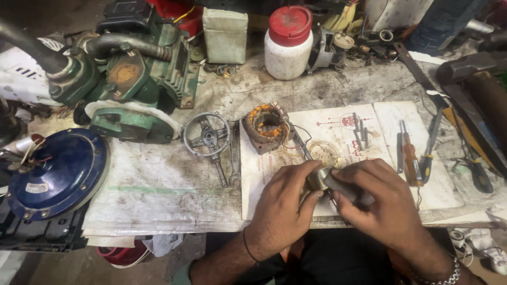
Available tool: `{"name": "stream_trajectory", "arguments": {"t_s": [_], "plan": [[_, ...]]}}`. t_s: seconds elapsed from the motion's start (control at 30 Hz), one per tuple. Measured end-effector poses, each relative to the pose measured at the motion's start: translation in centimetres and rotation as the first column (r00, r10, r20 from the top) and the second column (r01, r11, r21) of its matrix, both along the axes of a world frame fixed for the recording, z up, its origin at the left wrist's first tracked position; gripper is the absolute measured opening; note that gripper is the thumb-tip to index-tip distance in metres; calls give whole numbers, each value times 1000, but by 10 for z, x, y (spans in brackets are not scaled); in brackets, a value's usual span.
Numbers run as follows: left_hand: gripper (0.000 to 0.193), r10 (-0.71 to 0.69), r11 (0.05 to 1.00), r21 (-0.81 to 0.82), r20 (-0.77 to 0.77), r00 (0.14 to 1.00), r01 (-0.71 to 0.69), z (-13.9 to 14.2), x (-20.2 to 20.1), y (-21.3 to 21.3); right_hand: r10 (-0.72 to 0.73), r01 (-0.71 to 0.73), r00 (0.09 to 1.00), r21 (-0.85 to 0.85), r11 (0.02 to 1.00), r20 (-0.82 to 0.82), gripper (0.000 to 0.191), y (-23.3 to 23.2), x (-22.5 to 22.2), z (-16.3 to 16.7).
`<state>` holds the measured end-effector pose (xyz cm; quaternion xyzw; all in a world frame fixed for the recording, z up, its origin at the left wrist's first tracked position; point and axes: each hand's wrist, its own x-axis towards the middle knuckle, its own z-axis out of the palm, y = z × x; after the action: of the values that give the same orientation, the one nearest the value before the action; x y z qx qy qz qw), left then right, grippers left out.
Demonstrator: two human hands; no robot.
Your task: The person holds a cylindrical metal motor armature on a workbench and repeatedly rubs a rectangular sanding block around its surface, rotating the part to work different sides by hand throughout the clip.
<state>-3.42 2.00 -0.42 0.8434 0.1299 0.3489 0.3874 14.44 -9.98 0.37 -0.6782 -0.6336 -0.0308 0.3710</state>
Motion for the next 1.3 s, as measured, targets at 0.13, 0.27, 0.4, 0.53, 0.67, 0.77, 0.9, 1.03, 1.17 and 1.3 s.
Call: {"name": "stream_trajectory", "arguments": {"t_s": [0.13,0.27,0.4,0.53,0.67,0.77,0.9,1.03,1.17,1.3], "plan": [[52,-15,1000,-6,-4,1000,15,1,0,1,66,-67,995,8,998,70,42,0,1,-1],[52,-13,1000,-5,12,1000,13,0,0,0,-13,9,998,-65,998,-58,41,-2,2,-3],[54,-17,1000,2,19,1000,17,-1,0,0,101,-105,992,-55,993,-71,44,-5,2,-5],[53,-19,1000,-7,5,1000,19,-2,1,0,-26,17,997,-109,994,-76,44,-3,5,-8],[54,-20,1000,6,17,1000,20,-2,2,0,80,-82,996,-43,996,-47,43,-3,8,-11],[53,-8,1000,14,30,1000,8,-2,1,-1,39,-42,999,-70,997,-34,41,-4,7,-10],[53,-18,1000,10,28,999,18,0,1,0,86,-87,996,-27,996,-36,41,-4,4,-4],[51,-9,1000,-8,11,1000,9,1,0,-1,-13,7,997,-80,997,-70,38,-4,2,0],[52,-14,1000,7,11,1000,14,2,-1,0,-60,57,997,-67,996,-40,39,-4,1,-2],[52,-19,1000,0,9,1000,19,3,-2,0,125,-125,991,7,992,40,42,-4,3,-7]]}}
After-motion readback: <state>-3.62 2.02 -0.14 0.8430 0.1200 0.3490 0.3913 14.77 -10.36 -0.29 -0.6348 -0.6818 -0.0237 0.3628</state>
